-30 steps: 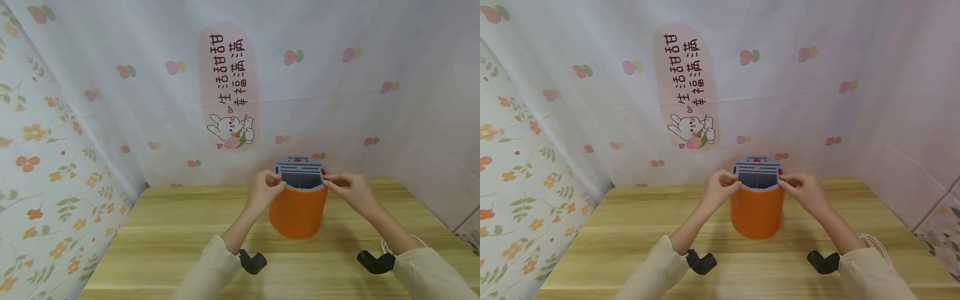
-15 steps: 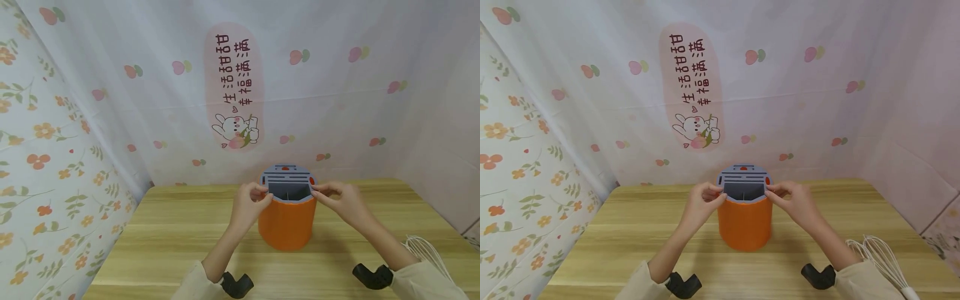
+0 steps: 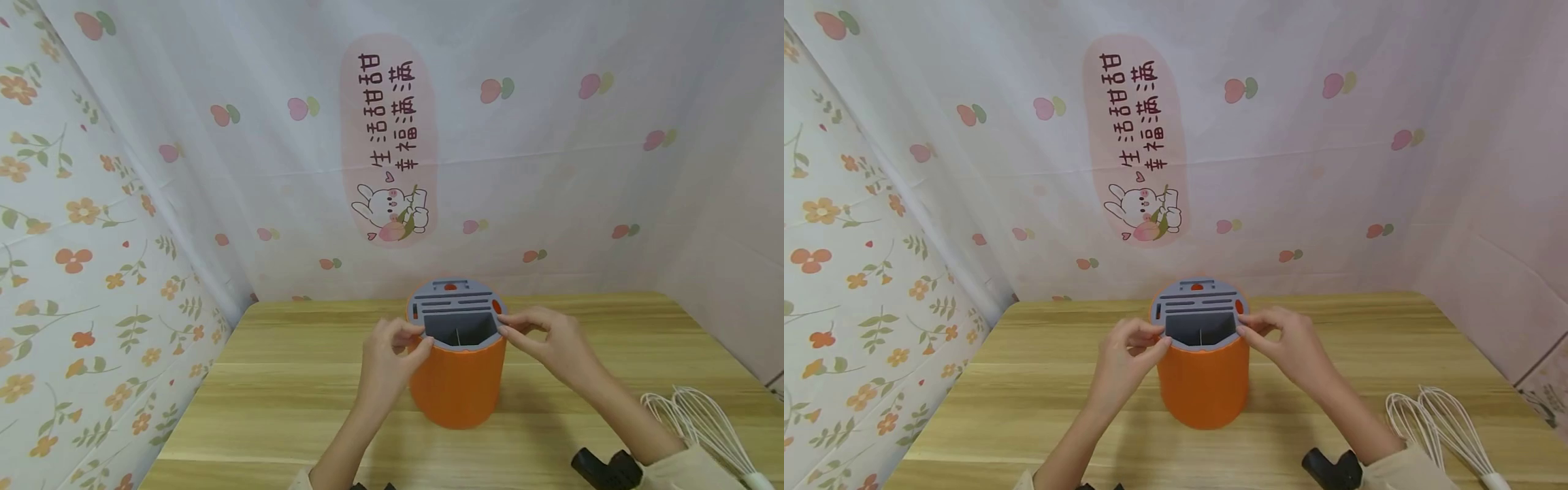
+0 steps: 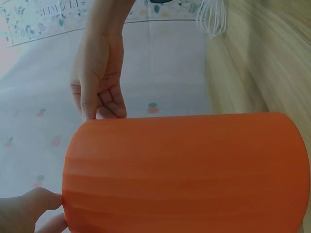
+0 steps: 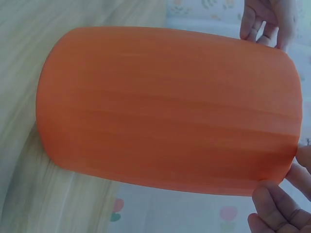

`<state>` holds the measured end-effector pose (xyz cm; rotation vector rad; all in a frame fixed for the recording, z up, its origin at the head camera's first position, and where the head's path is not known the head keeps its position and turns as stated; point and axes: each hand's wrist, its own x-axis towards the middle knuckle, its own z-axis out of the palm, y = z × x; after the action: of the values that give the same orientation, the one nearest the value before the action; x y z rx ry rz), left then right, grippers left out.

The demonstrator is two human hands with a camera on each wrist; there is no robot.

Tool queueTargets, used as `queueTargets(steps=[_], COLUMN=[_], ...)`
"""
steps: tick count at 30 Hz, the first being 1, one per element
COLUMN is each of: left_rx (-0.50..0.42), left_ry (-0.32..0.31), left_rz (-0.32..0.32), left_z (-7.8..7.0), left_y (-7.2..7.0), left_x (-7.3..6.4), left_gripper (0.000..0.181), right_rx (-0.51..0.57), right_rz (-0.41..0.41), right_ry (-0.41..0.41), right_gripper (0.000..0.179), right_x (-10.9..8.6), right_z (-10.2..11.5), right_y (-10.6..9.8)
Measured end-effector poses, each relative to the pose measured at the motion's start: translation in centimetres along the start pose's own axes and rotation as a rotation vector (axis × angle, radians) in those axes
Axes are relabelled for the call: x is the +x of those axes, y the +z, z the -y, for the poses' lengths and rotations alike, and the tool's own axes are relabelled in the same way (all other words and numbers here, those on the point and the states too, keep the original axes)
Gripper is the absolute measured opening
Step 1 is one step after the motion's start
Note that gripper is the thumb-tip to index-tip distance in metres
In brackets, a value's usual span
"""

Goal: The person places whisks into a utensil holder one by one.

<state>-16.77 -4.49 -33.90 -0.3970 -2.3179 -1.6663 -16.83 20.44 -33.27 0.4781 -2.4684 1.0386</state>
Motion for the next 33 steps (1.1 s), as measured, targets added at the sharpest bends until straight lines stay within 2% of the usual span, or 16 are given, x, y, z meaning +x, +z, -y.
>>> queueTargets(steps=[4,11,19,25,33], left_rx=[-0.017,0.003,0.016,0.050,0.051], left_ry=[-0.010,0.020,0.001,0.009,-0.018], left_rz=[-0.024,-0.090,-0.092,-0.099,-0.068], left_z=[-0.1,-0.4,-0.7,-1.1,-1.6], left_y=[-0.3,-0.5,-1.1,-1.7,-2.3], left_x=[-1.0,-2.5,-3.9,-4.9,-5.9], left_gripper=[0.015,0.013,0.011,0.011,0.014], right_rx=[0.005,0.010,-0.003,0.010,0.001], right_rz=[-0.010,-0.004,-0.008,-0.011,-0.020], right_ry=[-0.005,-0.007,-0.029,-0.024,-0.065], right_gripper=[0.017,0.017,0.018,0.019,0.022], right_x=[-0.6,-1.4,-2.4,-3.2,-4.2], right_z=[0.6,1.2,2.2,3.1,4.1], right_y=[0.2,0.3,0.5,0.4,0.2])
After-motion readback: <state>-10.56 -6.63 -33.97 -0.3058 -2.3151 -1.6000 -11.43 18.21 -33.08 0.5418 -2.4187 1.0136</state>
